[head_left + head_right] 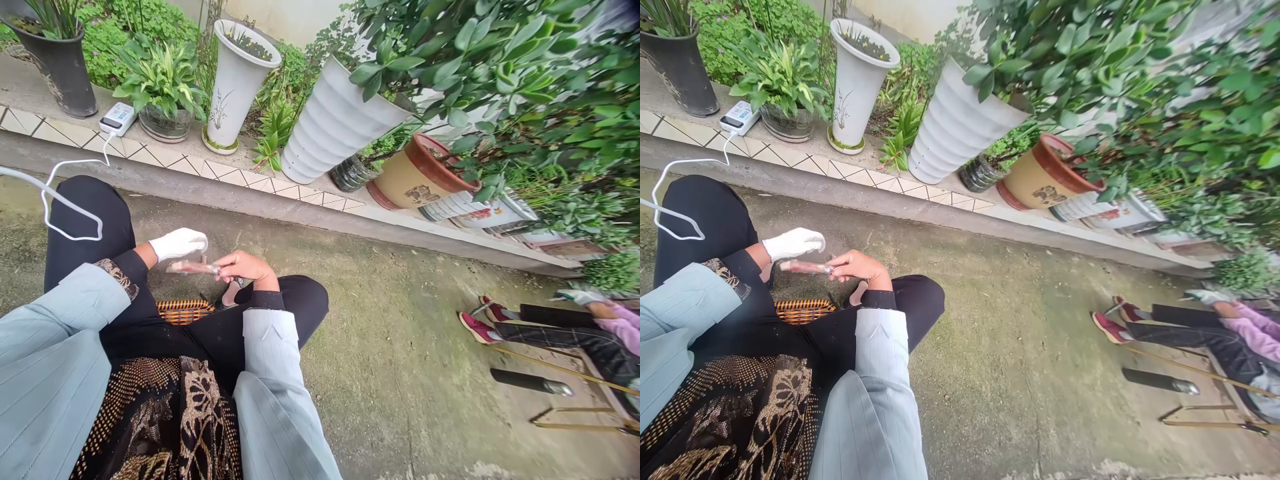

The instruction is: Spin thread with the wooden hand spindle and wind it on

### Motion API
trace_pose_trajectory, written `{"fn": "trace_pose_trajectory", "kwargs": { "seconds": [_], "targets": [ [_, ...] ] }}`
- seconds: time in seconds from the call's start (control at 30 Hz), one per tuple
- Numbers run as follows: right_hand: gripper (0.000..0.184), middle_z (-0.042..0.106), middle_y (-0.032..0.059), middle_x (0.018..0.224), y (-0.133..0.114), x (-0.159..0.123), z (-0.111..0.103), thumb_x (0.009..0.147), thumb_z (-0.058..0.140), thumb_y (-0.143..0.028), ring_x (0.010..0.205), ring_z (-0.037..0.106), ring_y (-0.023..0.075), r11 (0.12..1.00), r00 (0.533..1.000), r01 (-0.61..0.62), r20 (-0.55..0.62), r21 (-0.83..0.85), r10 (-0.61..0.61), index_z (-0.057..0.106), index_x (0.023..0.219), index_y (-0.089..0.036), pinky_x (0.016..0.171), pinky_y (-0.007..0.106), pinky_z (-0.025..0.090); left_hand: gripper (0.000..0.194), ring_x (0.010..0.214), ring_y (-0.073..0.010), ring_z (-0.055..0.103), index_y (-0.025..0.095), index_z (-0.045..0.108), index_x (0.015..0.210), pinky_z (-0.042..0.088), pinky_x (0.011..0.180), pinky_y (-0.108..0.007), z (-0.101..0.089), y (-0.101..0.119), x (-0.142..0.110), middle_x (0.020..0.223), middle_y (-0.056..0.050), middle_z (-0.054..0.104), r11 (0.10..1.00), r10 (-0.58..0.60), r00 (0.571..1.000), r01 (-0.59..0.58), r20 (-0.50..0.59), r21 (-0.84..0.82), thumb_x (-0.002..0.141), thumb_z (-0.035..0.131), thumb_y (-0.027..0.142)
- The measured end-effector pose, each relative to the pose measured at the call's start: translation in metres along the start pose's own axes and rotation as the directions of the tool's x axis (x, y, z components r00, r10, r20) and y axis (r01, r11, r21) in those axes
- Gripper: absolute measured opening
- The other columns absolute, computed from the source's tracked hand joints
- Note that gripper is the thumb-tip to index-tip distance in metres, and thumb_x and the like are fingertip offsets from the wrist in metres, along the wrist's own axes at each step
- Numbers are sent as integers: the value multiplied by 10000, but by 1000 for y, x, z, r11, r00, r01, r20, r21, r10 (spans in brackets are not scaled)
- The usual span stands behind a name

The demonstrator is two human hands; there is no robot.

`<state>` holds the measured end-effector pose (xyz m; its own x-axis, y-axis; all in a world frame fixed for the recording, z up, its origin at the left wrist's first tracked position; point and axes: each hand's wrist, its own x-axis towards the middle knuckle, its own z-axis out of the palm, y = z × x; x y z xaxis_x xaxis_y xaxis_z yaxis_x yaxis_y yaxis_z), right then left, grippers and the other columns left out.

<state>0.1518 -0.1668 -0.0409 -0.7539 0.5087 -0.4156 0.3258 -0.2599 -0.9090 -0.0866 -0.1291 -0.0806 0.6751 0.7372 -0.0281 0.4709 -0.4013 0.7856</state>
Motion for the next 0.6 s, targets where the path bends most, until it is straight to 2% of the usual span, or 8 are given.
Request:
{"fn": "trace_pose_trajectory", "kwargs": {
  "seconds": [0.07,0.17,0.23,0.3,0.37,0.47,0.53,0.6],
  "targets": [
    [432,684,31,762,1,-4,-4,668,748,-410,574,517,78,988,960,125,-260,89,-98,721,982,-115,566,219,429,293,580,-120,475,135,597,775,378,567,-227,6,1,0,638,-3,556,987,-48,998,54,46,-152,826,453,385],
    [431,676,36,792,7,-2,-12,682,719,-423,572,504,73,955,746,269,-654,122,-127,701,996,-129,542,211,415,286,517,-103,432,136,609,802,354,519,-217,13,5,-1,570,21,503,952,-103,984,140,144,-273,834,465,381],
    [415,674,41,817,13,4,-18,713,674,-422,560,497,69,957,600,272,-795,101,-86,688,1014,-136,519,205,400,277,504,-96,421,140,618,798,343,510,-214,15,10,-3,570,21,513,941,-82,976,143,204,-306,835,486,381],
    [370,670,40,819,18,10,-23,757,623,-385,550,497,69,984,534,168,-845,67,-34,684,1026,-138,512,205,392,283,493,-92,420,147,622,782,334,504,-216,15,15,-6,586,15,537,934,-31,964,122,266,-336,841,494,393],
    [305,657,24,758,22,15,-25,786,593,-332,537,501,74,998,543,-57,-839,-20,14,701,997,-141,519,207,387,280,500,-91,433,153,623,762,338,517,-217,11,21,-9,615,8,565,942,28,949,80,315,-326,848,492,385],
    [209,625,3,641,25,21,-21,795,601,-276,524,505,84,881,652,-405,-753,-244,91,735,900,-153,536,212,375,271,560,-98,458,160,627,739,357,575,-214,2,25,-10,663,3,593,982,70,961,-20,268,-186,850,479,357],
    [172,628,0,624,26,23,-16,787,615,-240,518,507,81,807,768,-481,-608,-343,200,745,864,-155,532,210,368,265,604,-108,467,163,630,748,364,609,-215,-3,23,-9,697,1,605,997,64,982,-55,175,-55,841,471,353],
    [160,642,-3,633,24,22,-11,763,638,-217,508,503,74,818,874,-456,-352,-351,336,749,858,-151,522,203,374,257,633,-116,470,164,619,754,370,626,-215,-7,17,-7,721,-2,607,998,54,995,-58,89,36,826,465,357]
  ]
}}
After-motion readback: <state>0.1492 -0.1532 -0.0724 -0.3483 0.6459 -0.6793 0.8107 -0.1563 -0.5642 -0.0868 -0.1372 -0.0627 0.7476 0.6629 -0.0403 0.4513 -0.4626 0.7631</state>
